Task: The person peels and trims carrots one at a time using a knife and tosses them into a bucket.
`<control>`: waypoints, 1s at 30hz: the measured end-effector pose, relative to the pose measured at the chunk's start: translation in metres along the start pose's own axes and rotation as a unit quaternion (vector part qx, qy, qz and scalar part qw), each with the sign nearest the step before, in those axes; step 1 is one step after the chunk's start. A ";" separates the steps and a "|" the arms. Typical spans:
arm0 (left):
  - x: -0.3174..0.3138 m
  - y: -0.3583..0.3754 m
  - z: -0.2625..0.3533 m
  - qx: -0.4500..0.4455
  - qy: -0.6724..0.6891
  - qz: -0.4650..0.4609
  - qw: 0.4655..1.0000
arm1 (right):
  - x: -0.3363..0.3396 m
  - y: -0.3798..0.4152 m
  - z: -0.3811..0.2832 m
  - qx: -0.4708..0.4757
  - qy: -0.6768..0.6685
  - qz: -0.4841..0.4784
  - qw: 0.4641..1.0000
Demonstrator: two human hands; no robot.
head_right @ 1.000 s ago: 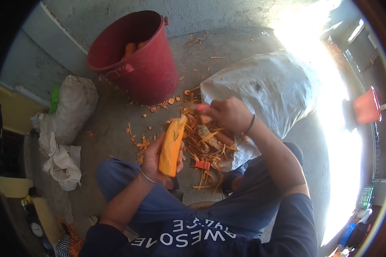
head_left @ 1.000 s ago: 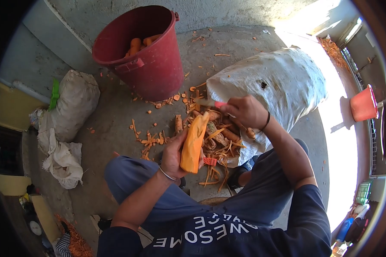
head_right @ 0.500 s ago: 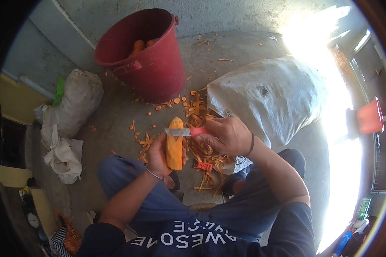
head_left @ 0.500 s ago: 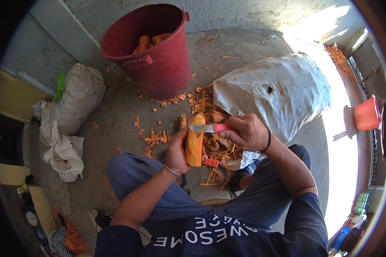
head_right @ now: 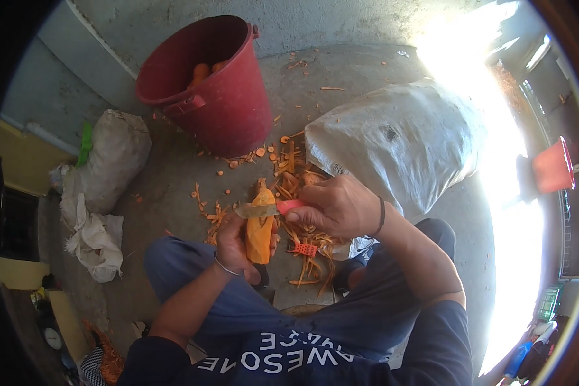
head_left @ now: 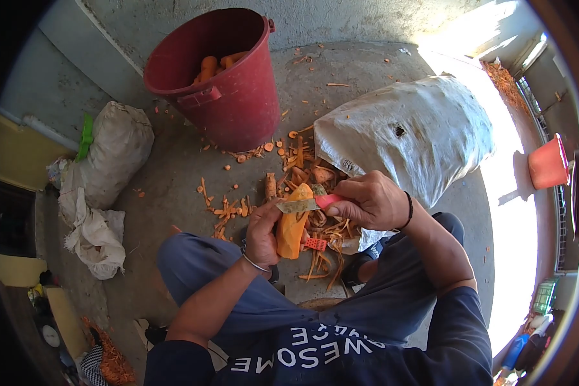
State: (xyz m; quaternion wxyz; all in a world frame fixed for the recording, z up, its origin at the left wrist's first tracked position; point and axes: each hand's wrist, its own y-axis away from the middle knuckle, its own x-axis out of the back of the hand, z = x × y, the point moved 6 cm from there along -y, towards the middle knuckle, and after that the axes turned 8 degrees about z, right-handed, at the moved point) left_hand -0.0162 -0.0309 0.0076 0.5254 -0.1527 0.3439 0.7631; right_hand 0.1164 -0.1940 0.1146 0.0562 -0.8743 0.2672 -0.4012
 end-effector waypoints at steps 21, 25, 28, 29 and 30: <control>0.010 0.000 -0.003 -0.026 -0.074 -0.104 0.991 | -0.043 0.024 0.149 -0.192 -0.005 -0.128 0.973; 0.021 -0.018 0.003 0.035 0.031 -0.081 0.996 | -0.018 0.010 0.119 -0.236 -0.023 0.051 0.970; 0.027 -0.029 -0.011 0.082 0.114 0.001 0.990 | -0.019 0.016 0.110 -0.222 -0.055 0.108 0.968; 0.025 -0.031 -0.013 0.097 0.124 -0.014 0.987 | -0.021 0.014 0.105 -0.184 -0.061 0.128 0.973; 0.026 -0.035 -0.014 0.095 0.128 -0.012 0.987 | -0.021 0.013 0.103 -0.183 -0.060 0.123 0.974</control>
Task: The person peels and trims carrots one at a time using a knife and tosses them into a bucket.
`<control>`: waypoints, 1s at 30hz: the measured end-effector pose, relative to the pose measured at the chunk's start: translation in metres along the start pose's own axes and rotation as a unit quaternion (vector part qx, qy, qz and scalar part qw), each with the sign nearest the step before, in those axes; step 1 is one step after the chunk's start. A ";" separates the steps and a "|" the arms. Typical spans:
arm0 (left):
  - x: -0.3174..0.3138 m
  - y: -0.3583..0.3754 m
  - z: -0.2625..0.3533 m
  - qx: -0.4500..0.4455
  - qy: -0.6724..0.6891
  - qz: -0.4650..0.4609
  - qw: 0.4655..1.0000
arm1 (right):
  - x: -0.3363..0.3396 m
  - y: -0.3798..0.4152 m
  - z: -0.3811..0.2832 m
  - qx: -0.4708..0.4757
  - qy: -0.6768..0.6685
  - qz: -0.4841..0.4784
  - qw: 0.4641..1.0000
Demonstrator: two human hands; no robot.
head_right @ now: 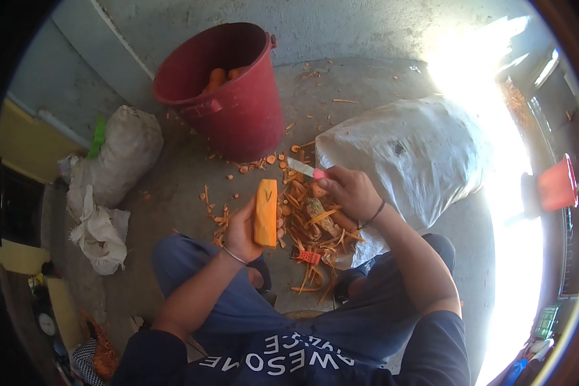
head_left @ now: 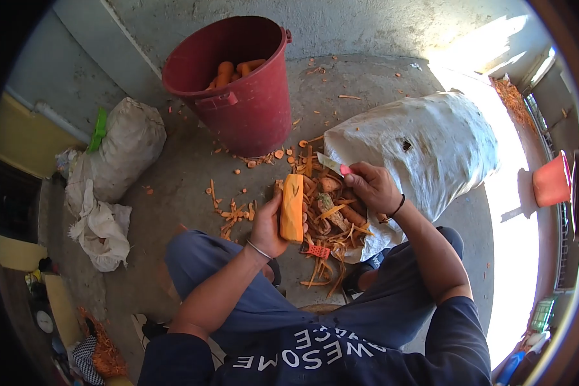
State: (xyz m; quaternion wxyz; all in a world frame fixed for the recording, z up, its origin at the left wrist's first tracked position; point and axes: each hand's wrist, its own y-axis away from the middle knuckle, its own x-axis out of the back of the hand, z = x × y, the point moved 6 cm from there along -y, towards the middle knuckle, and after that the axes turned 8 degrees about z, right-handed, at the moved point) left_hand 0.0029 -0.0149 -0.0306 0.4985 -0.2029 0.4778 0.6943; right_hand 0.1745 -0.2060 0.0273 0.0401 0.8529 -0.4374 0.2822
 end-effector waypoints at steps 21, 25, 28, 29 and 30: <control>-0.040 -0.018 0.037 -0.139 0.003 -0.039 0.990 | -0.060 0.007 0.020 -0.184 -0.430 -0.096 0.879; -0.043 -0.010 0.040 -0.034 0.031 -0.132 0.990 | -0.041 -0.006 0.026 -0.220 -0.469 -0.052 0.854; -0.040 -0.011 0.021 0.008 -0.030 -0.103 0.994 | -0.032 -0.014 0.030 -0.237 -0.487 -0.018 0.841; -0.038 -0.012 0.013 0.007 -0.089 -0.079 0.993 | -0.032 -0.016 0.034 -0.224 -0.483 -0.031 0.846; -0.038 -0.012 0.009 0.007 -0.088 -0.080 0.993 | -0.033 -0.016 0.036 -0.212 -0.480 -0.045 0.850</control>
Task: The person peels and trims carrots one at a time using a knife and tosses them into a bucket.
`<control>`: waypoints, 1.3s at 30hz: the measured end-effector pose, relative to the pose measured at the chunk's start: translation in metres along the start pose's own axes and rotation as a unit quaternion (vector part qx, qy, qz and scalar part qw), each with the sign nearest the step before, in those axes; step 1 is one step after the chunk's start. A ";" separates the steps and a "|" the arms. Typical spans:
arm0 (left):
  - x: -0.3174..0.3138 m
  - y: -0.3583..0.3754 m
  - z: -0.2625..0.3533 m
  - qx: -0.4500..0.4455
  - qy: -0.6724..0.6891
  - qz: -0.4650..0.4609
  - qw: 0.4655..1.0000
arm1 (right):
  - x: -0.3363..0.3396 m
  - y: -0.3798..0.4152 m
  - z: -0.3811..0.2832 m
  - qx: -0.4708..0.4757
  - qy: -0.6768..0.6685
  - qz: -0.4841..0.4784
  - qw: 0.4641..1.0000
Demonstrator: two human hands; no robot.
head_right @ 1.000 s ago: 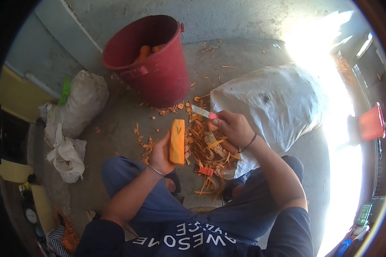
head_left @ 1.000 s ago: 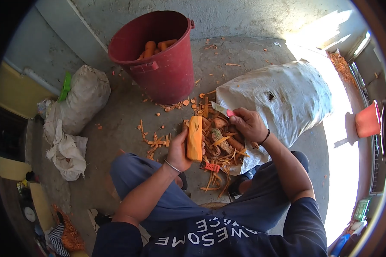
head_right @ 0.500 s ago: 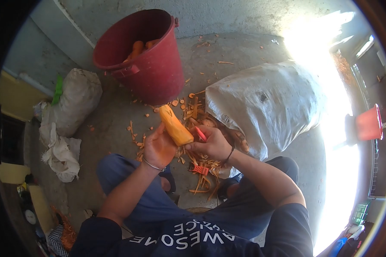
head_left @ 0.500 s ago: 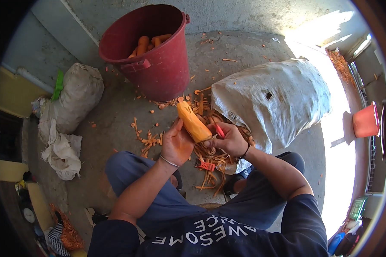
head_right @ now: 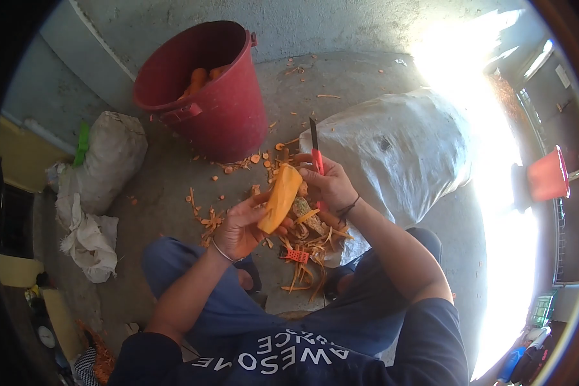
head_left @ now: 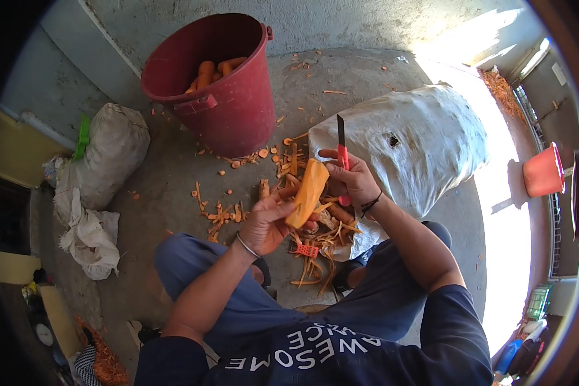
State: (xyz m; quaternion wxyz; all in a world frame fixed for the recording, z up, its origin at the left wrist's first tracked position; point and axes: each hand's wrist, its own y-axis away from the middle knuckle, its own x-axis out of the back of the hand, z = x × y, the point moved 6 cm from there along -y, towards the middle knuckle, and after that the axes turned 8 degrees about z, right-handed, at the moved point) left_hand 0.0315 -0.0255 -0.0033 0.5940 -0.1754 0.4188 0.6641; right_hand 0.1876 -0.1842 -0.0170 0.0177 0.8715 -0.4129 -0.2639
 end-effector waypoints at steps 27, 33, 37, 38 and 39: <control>-0.014 0.006 -0.011 0.053 0.006 -0.055 0.997 | -0.050 0.049 -0.075 0.269 0.609 -0.082 0.742; -0.010 0.006 -0.015 0.040 -0.019 -0.062 0.997 | -0.035 0.040 -0.081 0.245 0.642 -0.051 0.724; -0.008 0.006 -0.012 0.025 -0.037 -0.051 0.998 | -0.035 0.041 -0.084 0.238 0.626 -0.054 0.741; -0.011 0.009 -0.010 0.035 -0.043 -0.057 0.997 | -0.036 0.042 -0.084 0.239 0.626 -0.054 0.740; -0.013 0.010 -0.010 0.046 -0.049 -0.063 0.996 | -0.039 0.045 -0.084 0.255 0.606 -0.063 0.751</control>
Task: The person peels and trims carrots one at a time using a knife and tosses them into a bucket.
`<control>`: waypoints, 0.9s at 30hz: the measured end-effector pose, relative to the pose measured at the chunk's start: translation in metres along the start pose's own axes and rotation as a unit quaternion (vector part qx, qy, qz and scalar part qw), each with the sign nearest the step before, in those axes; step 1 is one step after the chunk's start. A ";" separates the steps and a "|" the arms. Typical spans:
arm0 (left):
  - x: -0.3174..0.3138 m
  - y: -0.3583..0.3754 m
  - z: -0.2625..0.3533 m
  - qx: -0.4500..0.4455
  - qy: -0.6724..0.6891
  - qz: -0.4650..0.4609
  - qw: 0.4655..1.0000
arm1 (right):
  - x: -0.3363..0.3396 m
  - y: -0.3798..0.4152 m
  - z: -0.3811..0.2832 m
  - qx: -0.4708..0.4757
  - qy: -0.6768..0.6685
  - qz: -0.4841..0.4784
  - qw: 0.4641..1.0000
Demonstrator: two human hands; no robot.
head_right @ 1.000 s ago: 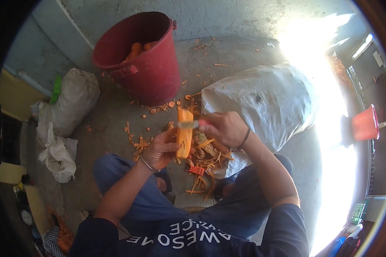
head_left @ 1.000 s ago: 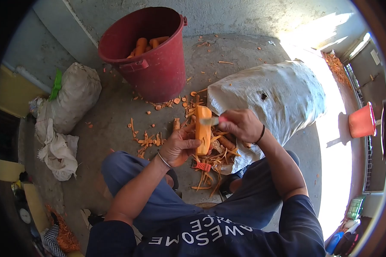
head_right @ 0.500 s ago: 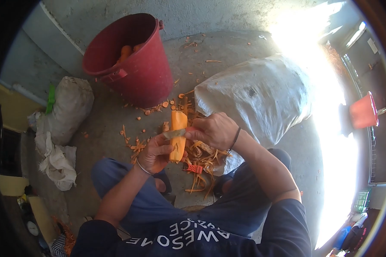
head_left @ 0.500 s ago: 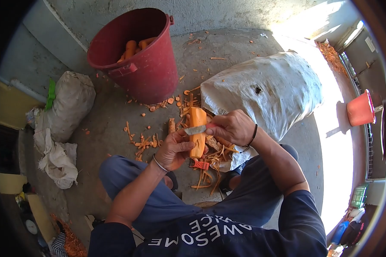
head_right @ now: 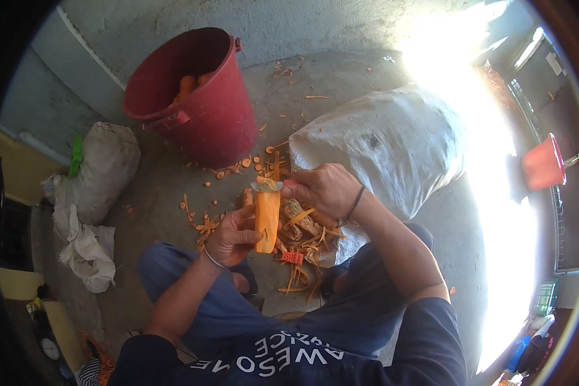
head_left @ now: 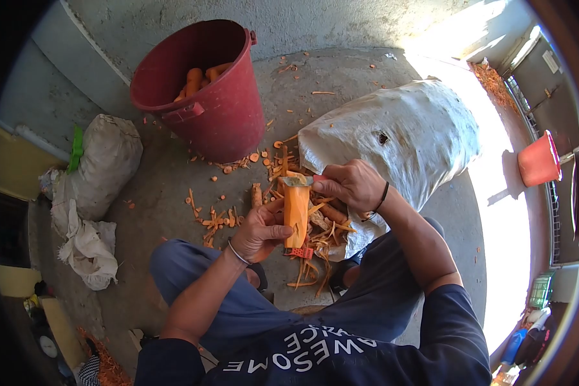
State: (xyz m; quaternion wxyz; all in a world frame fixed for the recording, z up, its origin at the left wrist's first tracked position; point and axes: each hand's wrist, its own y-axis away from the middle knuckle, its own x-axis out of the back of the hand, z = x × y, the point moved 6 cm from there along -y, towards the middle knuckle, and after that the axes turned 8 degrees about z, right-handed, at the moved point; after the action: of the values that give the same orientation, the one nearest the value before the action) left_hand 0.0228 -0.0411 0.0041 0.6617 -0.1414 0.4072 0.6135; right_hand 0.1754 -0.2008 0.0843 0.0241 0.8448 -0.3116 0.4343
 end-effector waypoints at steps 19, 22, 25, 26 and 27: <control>0.020 -0.004 0.004 -0.066 -0.073 0.135 0.986 | -0.031 -0.003 0.021 -0.115 -0.107 -0.008 0.988; 0.027 -0.007 0.002 -0.078 -0.121 0.190 0.971 | -0.032 -0.005 0.011 -0.027 -0.114 0.041 0.992; 0.021 -0.004 0.004 -0.078 -0.119 0.182 0.973 | -0.026 -0.002 -0.010 0.047 -0.086 0.049 0.994; 0.017 -0.003 0.003 -0.074 -0.100 0.169 0.978 | -0.027 -0.001 -0.015 0.060 -0.065 0.036 0.995; 0.016 -0.005 0.001 -0.072 -0.100 0.167 0.978 | -0.028 0.001 -0.015 0.057 -0.064 0.037 0.996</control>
State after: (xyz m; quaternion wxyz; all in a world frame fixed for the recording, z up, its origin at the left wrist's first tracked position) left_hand 0.0261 -0.0304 -0.0079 0.5750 -0.0566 0.3115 0.7544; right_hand 0.1520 -0.1824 0.0729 -0.0602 0.8586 -0.3183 0.3972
